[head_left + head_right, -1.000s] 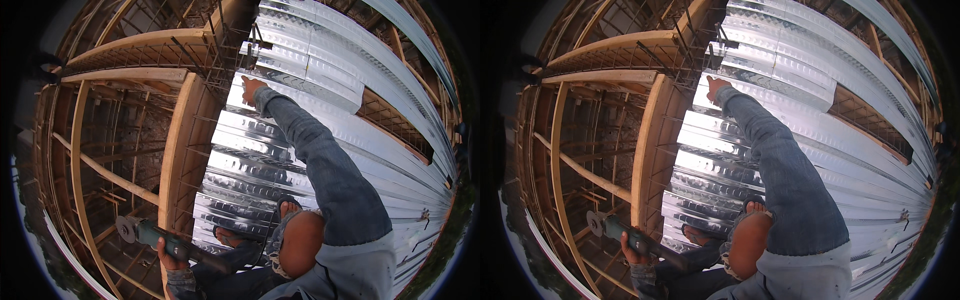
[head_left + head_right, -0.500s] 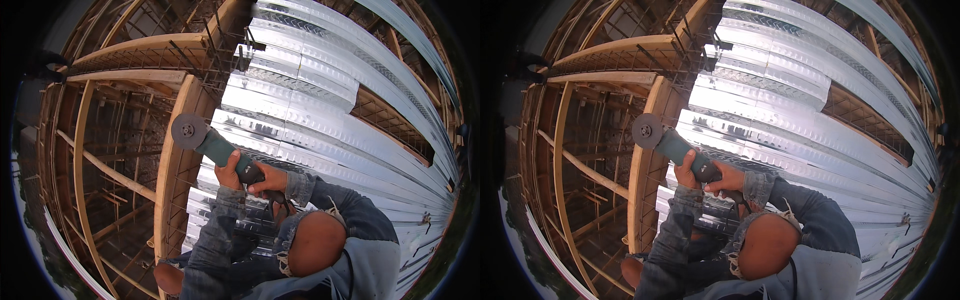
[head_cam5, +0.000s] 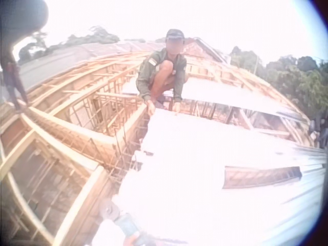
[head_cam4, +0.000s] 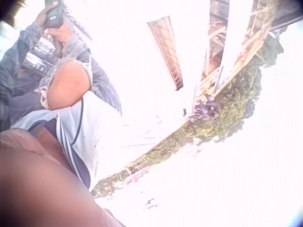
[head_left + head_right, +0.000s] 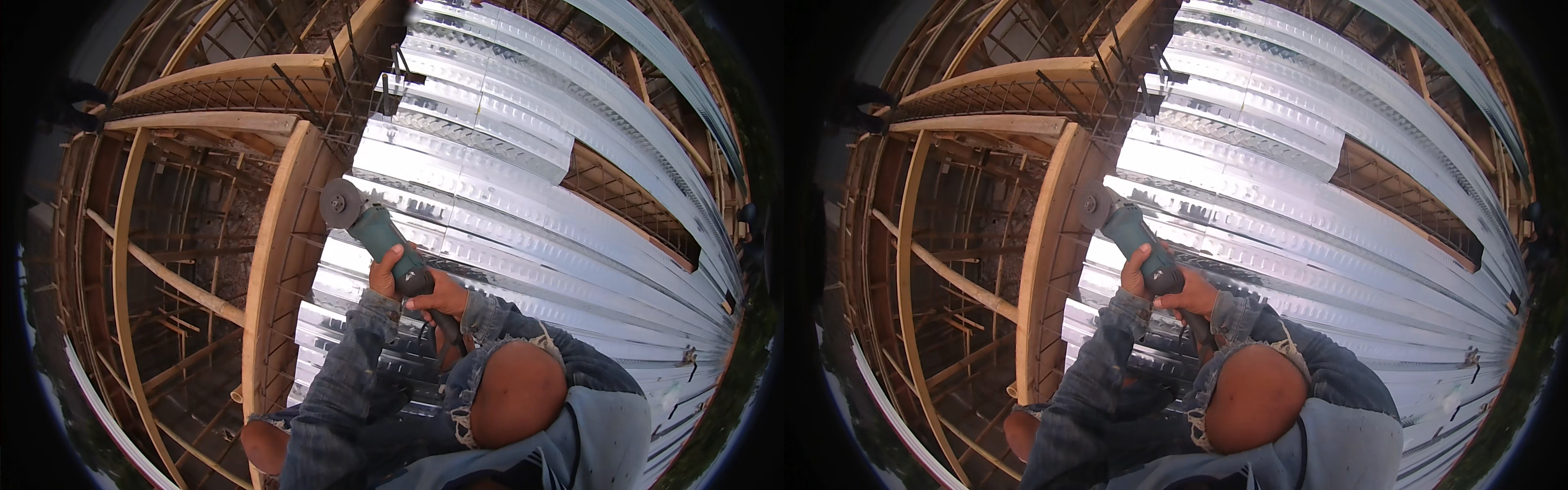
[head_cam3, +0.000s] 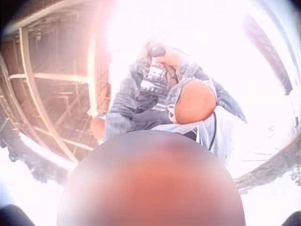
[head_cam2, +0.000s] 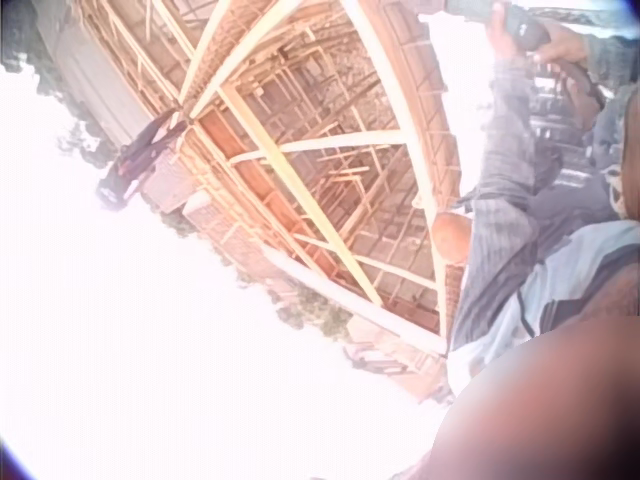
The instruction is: The person uses an angle grinder to cut corrugated metal sheets on a roof under construction. They walk on the metal sheets, position the grinder, and cut along the edges while another worker assists nearby.
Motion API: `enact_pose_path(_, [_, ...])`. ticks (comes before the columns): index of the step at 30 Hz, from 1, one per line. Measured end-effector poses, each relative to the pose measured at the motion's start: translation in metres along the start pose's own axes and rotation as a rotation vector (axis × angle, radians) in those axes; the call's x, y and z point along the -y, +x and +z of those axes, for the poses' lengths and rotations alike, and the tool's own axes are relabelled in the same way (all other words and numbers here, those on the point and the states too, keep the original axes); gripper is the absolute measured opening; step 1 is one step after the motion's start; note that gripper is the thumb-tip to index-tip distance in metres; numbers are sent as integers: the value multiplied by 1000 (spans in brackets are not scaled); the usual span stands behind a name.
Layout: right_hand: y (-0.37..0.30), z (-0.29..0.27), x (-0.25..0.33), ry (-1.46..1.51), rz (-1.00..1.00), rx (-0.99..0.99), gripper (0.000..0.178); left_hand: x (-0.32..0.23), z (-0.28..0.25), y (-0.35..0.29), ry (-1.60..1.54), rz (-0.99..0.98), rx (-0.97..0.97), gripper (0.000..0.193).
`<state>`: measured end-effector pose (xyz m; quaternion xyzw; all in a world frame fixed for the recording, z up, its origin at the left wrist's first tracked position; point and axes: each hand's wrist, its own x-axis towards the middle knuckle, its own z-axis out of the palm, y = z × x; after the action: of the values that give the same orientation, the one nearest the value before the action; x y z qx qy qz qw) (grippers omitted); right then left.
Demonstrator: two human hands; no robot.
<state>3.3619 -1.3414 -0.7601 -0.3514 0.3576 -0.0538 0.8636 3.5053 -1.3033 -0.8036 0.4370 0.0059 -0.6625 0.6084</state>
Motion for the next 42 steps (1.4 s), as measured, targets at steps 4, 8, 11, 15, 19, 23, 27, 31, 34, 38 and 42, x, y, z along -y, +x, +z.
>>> enact_pose_path(4, [4, 10, -13, -48, 141, 23, 52, 12, -28, -17, -48, 19, -59, 51])
enact_pose_path(8, [6, 14, -17, -7, 99, 55, 53, 12, -42, -16, -12, 33, -57, 49])
enact_pose_path(11, [9, 18, -16, 27, 84, 58, 54, 8, -45, -14, 0, 28, -40, 50])
enact_pose_path(15, [10, 20, -11, 112, 116, 57, 58, 0, -40, -16, 67, 49, -29, 51])
enact_pose_path(19, [6, 23, -6, 127, 73, 26, 62, -11, -31, -10, 107, 39, 60, 53])
enact_pose_path(23, [10, 25, 0, 91, 25, -53, 66, -25, -33, 4, 282, -56, 137, 61])
enact_pose_path(27, [7, 13, 9, -45, 34, -202, 65, -85, -89, 17, 1003, -187, 253, 59])
enact_pose_path(31, [-10, -4, 32, -184, 37, -420, 66, -203, -219, 33, 1792, 410, -580, 60])
enact_pose_path(34, [-21, -13, 67, -330, 96, -540, 65, -234, -318, 38, 1916, 80, -904, 74])
enact_pose_path(38, [-20, -17, 109, -414, 187, -659, 62, -206, -394, 41, 1540, -177, -624, 81])
enact_pose_path(42, [18, -20, 109, -314, 133, -778, 59, -176, -405, 39, 1618, 61, -717, 80])
